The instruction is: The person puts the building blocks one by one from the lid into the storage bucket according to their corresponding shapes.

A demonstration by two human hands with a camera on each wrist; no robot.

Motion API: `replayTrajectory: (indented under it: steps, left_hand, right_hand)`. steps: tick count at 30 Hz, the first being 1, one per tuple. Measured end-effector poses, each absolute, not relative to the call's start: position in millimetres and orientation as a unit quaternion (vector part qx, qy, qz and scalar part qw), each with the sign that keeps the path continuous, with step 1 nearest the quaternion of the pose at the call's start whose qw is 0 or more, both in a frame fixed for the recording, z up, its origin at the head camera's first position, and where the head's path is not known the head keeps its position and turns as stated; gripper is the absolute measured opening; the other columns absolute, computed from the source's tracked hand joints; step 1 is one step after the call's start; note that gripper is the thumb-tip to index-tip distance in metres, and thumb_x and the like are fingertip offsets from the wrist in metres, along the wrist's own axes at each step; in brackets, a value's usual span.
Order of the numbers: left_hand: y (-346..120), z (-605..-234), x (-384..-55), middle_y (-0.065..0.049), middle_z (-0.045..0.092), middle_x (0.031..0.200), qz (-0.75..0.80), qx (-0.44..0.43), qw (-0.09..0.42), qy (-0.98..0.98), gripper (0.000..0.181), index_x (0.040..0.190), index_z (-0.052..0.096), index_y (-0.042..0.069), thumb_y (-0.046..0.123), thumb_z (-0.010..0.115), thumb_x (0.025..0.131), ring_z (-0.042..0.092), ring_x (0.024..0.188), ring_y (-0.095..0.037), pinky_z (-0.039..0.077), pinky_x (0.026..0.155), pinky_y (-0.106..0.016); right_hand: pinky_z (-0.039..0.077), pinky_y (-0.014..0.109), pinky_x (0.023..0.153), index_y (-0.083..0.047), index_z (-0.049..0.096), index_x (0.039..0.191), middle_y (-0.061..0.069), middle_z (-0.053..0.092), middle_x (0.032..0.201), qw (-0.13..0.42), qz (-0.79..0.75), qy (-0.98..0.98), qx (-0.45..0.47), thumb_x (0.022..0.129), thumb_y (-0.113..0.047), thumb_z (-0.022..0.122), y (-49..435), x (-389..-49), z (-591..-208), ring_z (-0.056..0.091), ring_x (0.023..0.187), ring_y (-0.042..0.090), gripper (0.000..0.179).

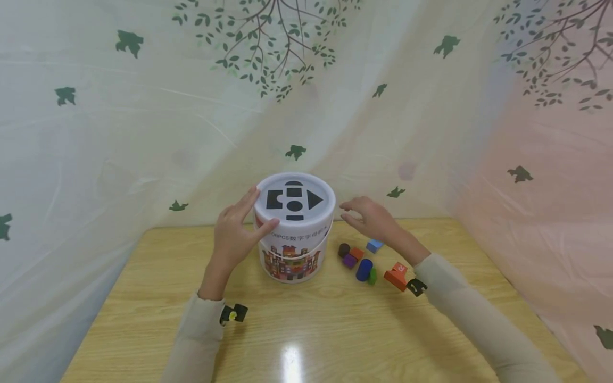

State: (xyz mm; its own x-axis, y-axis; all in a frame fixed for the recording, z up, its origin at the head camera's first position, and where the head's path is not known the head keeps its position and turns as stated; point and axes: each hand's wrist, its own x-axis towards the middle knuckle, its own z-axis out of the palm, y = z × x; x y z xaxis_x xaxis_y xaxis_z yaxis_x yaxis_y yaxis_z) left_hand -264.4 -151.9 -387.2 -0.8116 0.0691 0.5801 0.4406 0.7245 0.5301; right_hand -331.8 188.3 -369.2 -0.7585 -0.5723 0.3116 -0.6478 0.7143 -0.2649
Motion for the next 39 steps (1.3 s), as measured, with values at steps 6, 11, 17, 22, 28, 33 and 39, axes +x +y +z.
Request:
replayTrajectory:
  steps: [6, 11, 17, 22, 28, 33, 39]
  left_hand:
    - [-152, -388, -265, -0.006, 0.043, 0.16, -0.34, -0.141, 0.277, -0.887, 0.084, 0.154, 0.045, 0.014, 0.052, 0.076, 0.086, 0.048, 0.145, -0.03, 0.034, 0.12, -0.057]
    - [-152, -389, -265, -0.006, 0.044, 0.16, -0.342, -0.142, 0.28, -0.886, 0.084, 0.155, 0.045, 0.015, 0.05, 0.077, 0.086, 0.048, 0.145, -0.03, 0.034, 0.12, -0.057]
    - [-152, -390, -266, -0.004, 0.043, 0.161, -0.342, -0.143, 0.279, -0.886, 0.084, 0.155, 0.045, 0.015, 0.051, 0.076, 0.086, 0.048, 0.145, -0.029, 0.035, 0.12, -0.056]
    - [-152, -390, -266, -0.005, 0.043, 0.16, -0.341, -0.144, 0.282, -0.885, 0.084, 0.154, 0.045, 0.014, 0.052, 0.076, 0.086, 0.049, 0.144, -0.03, 0.035, 0.119, -0.057]
    - [-152, -388, -265, -0.005, 0.042, 0.161, -0.346, -0.142, 0.277, -0.885, 0.084, 0.155, 0.045, 0.015, 0.051, 0.076, 0.086, 0.048, 0.145, -0.03, 0.034, 0.12, -0.057]
    - [-152, -387, -264, -0.005, 0.042, 0.161, -0.35, -0.141, 0.274, -0.884, 0.084, 0.155, 0.045, 0.015, 0.051, 0.077, 0.086, 0.048, 0.145, -0.03, 0.034, 0.12, -0.057]
    - [-152, -388, -265, -0.007, 0.042, 0.161, -0.352, -0.141, 0.272, -0.884, 0.084, 0.155, 0.045, 0.015, 0.053, 0.076, 0.086, 0.047, 0.145, -0.031, 0.033, 0.12, -0.058]
  right_hand:
    - [0.059, 0.048, 0.093, -0.002, 0.072, 0.119, 0.016, 0.074, 0.117, 0.067, 0.137, -0.913, 0.379, 0.096, -0.024, 0.071, 199, -323, -381, 0.069, 0.108, 0.032, 0.032]
    - [0.06, 0.045, 0.09, -0.003, 0.074, 0.117, 0.014, 0.075, 0.115, 0.037, 0.1, -0.909, 0.403, 0.092, -0.026, 0.076, 209, -314, -390, 0.069, 0.106, 0.03, 0.034]
    - [0.06, 0.043, 0.085, -0.002, 0.073, 0.118, 0.013, 0.074, 0.113, -0.009, 0.067, -0.905, 0.42, 0.085, -0.026, 0.083, 219, -302, -393, 0.067, 0.1, 0.028, 0.042]
    - [0.059, 0.042, 0.09, -0.005, 0.073, 0.12, 0.009, 0.074, 0.113, -0.063, 0.04, -0.911, 0.406, 0.079, -0.023, 0.089, 222, -298, -395, 0.066, 0.103, 0.026, 0.048]
    - [0.058, 0.042, 0.088, -0.004, 0.073, 0.12, 0.007, 0.076, 0.108, -0.067, 0.03, -0.911, 0.406, 0.077, -0.015, 0.089, 225, -296, -401, 0.066, 0.099, 0.025, 0.047]
    - [0.059, 0.039, 0.084, -0.004, 0.075, 0.115, 0.006, 0.076, 0.103, -0.042, 0.028, -0.905, 0.422, 0.077, -0.012, 0.088, 224, -297, -408, 0.067, 0.094, 0.023, 0.041]
    - [0.059, 0.039, 0.082, -0.006, 0.076, 0.11, 0.006, 0.075, 0.101, -0.005, 0.023, -0.899, 0.437, 0.077, -0.013, 0.088, 222, -300, -418, 0.067, 0.091, 0.023, 0.037]
